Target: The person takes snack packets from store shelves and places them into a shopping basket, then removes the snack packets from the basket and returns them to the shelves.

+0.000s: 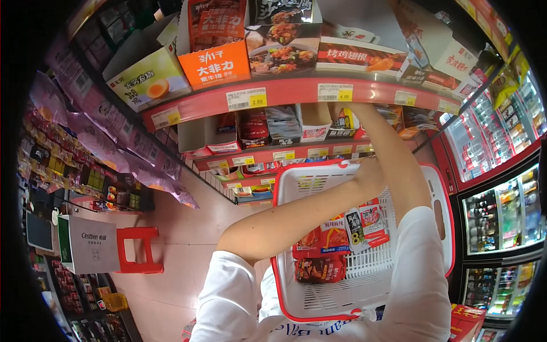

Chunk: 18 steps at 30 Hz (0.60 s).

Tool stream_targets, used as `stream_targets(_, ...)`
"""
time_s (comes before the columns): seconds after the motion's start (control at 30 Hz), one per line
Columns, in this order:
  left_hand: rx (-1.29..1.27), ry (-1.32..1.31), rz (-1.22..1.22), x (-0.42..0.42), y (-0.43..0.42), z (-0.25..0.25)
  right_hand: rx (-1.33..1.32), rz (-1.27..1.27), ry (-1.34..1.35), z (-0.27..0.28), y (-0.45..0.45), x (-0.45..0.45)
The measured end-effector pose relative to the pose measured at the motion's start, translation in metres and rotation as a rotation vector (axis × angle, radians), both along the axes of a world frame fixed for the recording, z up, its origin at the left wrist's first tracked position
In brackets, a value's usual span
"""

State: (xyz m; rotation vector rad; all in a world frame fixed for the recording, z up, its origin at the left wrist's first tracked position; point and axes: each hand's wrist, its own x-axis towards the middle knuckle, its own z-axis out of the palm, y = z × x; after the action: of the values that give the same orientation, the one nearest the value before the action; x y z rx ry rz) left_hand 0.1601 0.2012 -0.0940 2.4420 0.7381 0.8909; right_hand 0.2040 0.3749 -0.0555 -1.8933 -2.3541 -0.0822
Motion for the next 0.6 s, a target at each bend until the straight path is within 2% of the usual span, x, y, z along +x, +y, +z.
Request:
stream_targets(0.13,0.082,0.082,0.033,0.0,0.0,-0.002,0.001,0.001,0.011,0.001,-0.001,0.002)
stream_targets(0.2,0.185,0.229,0.026,0.001,0.001,-0.006,0.0,0.001,0.013,0.002,-0.002,0.003)
stream_targets(0.53,0.215,0.206,0.031,0.011,0.008,-0.026,-0.001,-0.001,0.022,0.002,-0.001,0.004)
stream_targets(0.6,0.178,0.123,0.039,0.011,0.008,-0.026,-0.002,-0.002,0.024,0.002,-0.001,0.004)
